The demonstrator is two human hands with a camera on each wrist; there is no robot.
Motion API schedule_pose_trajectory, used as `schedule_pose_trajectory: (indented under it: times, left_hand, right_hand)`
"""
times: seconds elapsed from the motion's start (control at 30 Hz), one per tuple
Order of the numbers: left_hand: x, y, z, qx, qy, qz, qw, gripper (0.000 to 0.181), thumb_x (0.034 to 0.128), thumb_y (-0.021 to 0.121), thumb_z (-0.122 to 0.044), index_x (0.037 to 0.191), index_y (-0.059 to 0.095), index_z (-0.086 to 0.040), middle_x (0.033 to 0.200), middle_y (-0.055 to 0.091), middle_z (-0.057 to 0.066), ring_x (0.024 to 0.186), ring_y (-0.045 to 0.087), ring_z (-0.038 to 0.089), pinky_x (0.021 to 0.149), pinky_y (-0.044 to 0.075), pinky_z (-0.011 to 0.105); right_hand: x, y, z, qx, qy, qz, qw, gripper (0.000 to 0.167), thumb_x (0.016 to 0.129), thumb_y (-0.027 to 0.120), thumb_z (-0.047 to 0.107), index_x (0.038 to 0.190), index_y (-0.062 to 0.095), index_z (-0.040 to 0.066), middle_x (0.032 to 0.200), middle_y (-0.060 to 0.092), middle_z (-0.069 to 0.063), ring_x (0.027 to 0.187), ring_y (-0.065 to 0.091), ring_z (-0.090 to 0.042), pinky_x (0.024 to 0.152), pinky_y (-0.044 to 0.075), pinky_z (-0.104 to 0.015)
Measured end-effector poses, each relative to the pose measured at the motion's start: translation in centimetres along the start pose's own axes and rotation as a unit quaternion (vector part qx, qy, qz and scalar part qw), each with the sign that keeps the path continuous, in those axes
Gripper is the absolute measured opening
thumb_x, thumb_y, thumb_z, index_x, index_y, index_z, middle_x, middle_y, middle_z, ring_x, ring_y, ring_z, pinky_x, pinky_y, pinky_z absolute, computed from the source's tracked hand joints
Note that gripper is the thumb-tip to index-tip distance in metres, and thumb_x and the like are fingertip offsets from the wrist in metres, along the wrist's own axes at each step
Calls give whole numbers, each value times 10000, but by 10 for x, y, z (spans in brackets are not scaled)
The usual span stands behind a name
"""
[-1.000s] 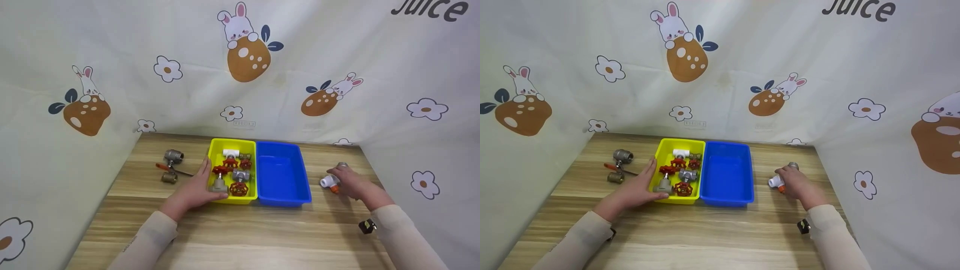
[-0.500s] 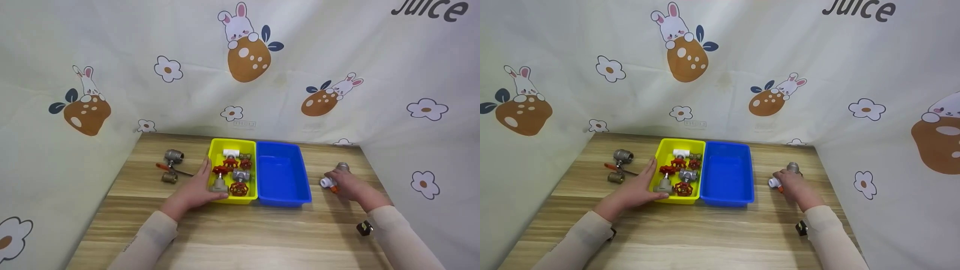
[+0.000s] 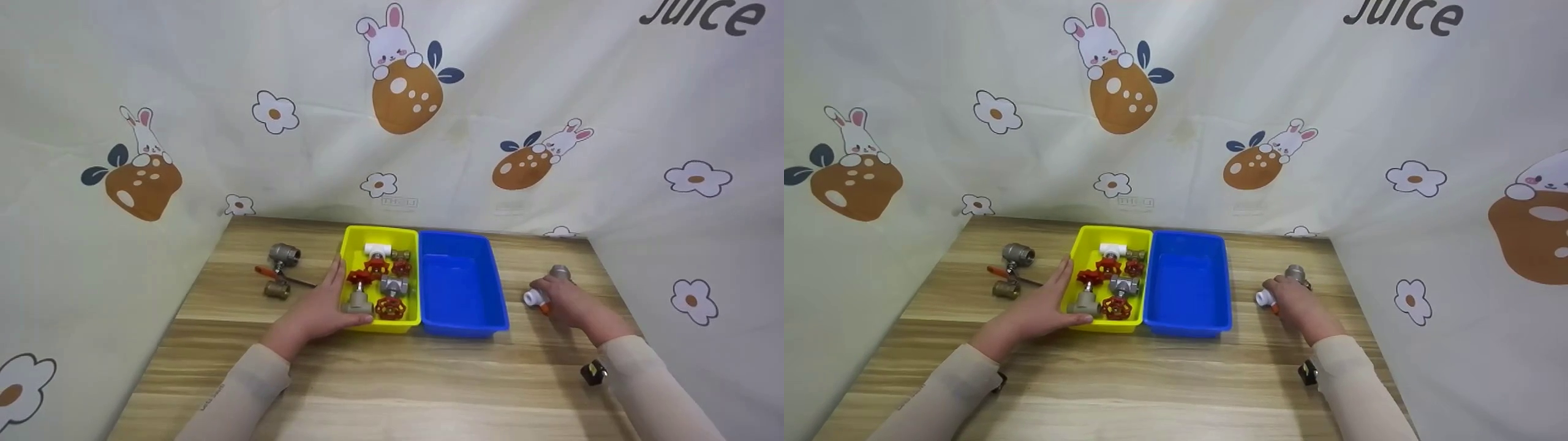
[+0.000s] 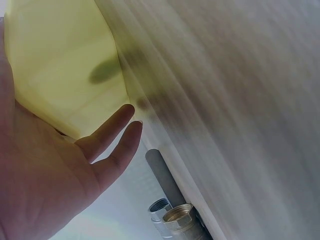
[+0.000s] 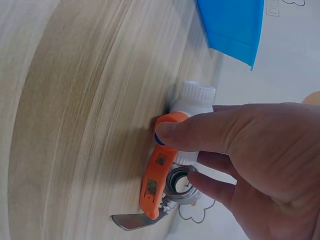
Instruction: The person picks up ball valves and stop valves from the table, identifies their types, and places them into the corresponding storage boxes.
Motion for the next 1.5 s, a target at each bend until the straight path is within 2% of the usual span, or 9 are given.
schedule_pose_trajectory:
  times: [0.37,0.53,0.73,1.0,1.37,1.5]
  left_hand:
    - [1,1,1,2,2,11,10000,1470,777,845,-823,1784,-52,-239,1850,-91,38,1463,542,477,1168,492,601]
    - [1,1,0,61,23,-6,10000,1460,785,839,-823,1786,-42,-227,1853,-77,48,1408,593,466,1123,532,590]
    - [-3,-3,-4,4,126,26,9999,1431,814,847,-782,1786,-14,-182,1855,-75,73,1451,548,491,1143,511,604]
    - [-3,-2,-4,37,122,9,9999,1426,809,837,-800,1789,-5,-196,1854,-85,67,1415,579,494,1118,531,603]
    - [-3,-1,-4,26,91,4,10000,1430,804,838,-804,1787,-14,-212,1854,-91,64,1378,606,501,1097,547,602]
    - [-2,-2,-4,20,60,6,10000,1430,803,832,-812,1789,-4,-202,1853,-82,67,1422,571,502,1134,517,611]
  right_hand:
    - [0,3,-3,-25,-227,-219,9995,590,749,833,-204,1309,682,-97,1224,692,-283,1161,683,-490,1006,579,-632]
    - [2,6,-8,-68,-201,-257,9994,580,754,843,-152,1310,689,-93,1225,699,-283,1154,684,-480,1001,582,-629]
    - [1,6,-10,149,-380,-485,9980,536,745,849,-66,1257,698,-114,1186,708,-268,1127,671,-467,994,577,-627]
    - [2,8,-13,248,-101,-466,9986,601,719,867,42,1282,697,-82,1173,689,-219,1062,646,-391,944,582,-591]
    - [6,13,-13,381,173,-284,9987,550,787,909,190,1224,670,-43,1087,665,-144,951,621,-304,876,568,-546]
    - [7,14,-12,463,324,-186,9982,536,821,910,230,1208,653,-37,1079,658,-130,945,621,-293,865,570,-546]
Point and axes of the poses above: each hand's wrist, its own x-axis towards the middle knuckle, its own y-axis out of the palm, z = x × y, the point moved 3 cm from there along x, towards the middle knuckle
